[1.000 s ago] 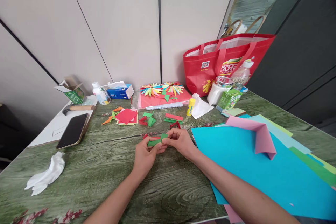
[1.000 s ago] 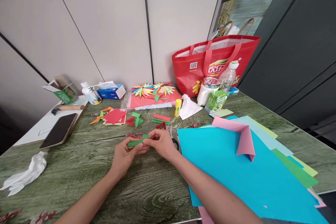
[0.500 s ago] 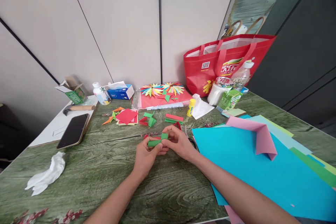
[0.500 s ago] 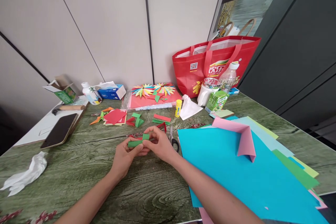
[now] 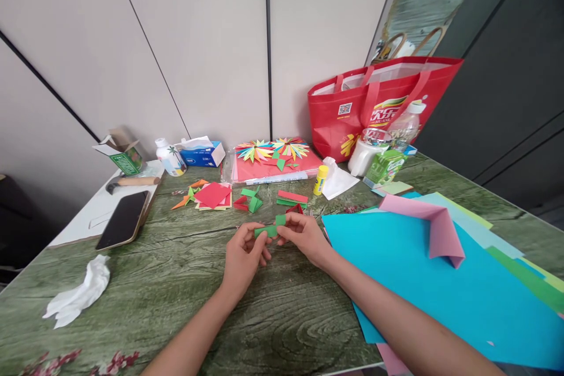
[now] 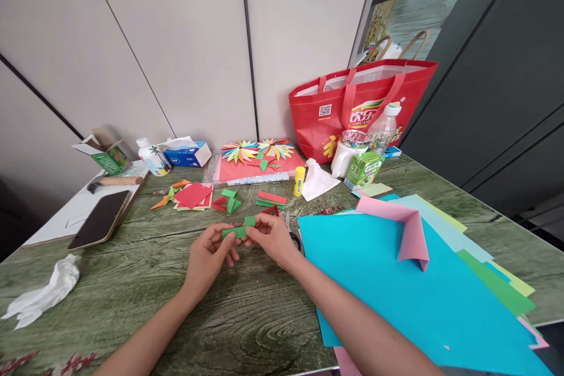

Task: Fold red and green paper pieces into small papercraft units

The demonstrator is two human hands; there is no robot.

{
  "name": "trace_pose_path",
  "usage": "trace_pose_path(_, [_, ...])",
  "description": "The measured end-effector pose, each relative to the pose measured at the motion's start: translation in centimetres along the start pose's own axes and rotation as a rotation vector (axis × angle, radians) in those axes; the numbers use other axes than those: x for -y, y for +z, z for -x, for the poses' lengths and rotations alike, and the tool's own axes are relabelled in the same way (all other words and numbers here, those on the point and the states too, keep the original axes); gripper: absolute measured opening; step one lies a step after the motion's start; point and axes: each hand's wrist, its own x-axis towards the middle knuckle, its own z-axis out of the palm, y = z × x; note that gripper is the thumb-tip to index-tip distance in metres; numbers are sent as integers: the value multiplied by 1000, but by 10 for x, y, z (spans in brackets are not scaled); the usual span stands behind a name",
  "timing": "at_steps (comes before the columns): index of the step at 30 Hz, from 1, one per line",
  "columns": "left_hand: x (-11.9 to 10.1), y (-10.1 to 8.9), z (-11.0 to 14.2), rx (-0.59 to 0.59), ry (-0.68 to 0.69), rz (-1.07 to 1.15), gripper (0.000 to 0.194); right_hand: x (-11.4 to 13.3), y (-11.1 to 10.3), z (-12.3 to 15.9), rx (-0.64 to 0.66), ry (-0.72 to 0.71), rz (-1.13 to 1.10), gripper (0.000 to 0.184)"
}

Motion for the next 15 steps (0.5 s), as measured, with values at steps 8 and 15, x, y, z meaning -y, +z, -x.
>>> trace_pose_path(8, [14, -5, 2, -40, 188, -320, 14, -2, 2, 1, -59, 80, -37, 29])
trace_pose_path(15, [17, -11, 2, 5, 697, -662, 10, -6, 5, 3, -99, 89, -48, 28])
